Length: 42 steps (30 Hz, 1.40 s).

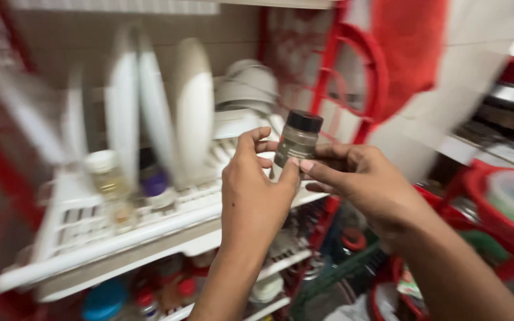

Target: The person picks up spice jars and small containers from the kitchen table one at a time, twists their lids to check they are closed, and places them into the lower shelves of a dish rack unit beside the table. They continue until the table's small jars are stored on the rack shelves.

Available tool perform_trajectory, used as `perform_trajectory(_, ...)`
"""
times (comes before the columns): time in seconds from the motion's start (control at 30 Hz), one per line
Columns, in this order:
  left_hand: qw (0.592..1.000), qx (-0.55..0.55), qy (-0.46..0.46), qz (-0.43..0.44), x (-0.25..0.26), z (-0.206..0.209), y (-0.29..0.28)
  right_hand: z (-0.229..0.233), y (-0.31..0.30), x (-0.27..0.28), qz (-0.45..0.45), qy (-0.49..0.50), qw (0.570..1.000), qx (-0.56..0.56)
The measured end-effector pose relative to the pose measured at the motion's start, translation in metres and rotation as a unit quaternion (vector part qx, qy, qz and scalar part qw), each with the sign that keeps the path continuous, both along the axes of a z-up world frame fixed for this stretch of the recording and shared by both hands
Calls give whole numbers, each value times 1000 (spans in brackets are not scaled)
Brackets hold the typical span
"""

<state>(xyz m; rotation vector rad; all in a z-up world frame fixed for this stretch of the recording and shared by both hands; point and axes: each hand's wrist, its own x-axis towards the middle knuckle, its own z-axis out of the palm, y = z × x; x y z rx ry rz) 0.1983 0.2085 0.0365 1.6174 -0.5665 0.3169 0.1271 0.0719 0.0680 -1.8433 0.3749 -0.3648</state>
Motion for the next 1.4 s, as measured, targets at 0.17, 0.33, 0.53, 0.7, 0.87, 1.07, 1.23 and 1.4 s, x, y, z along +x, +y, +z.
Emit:
perform_trajectory(0.17, 963, 53, 112, -241, -34, -9, -81, 4, -68, -88, -91, 79, 987, 107)
perform_trajectory(0.33, 864, 33, 204, -460, -103, -14, -166, 2, -114, -192, -216, 84, 961, 151)
perform_trajectory(0.53, 782, 64, 229, -575, -223, -7, -250, 4, -151, -326, -380, 53, 912, 144)
perform_trajectory(0.7, 727, 116, 196, -647, -329, -6, -298, 1, -162, -436, -480, 26, 870, 109)
perform_trajectory(0.87, 636, 124, 166, -743, -441, -13, -325, -3, -145, -542, -613, 74, 782, 84)
perform_trajectory(1.07, 572, 222, 83, -785, -534, -10, -329, -15, -115, -628, -689, 52, 718, 83)
perform_trajectory(1.23, 541, 270, 4, -797, -590, -19, -339, -35, -99, -676, -747, 49, 651, 125)
perform_trajectory(1.4, 458, 253, 18, -852, -656, -35, -351, -48, -87, -711, -820, 49, 547, 160)
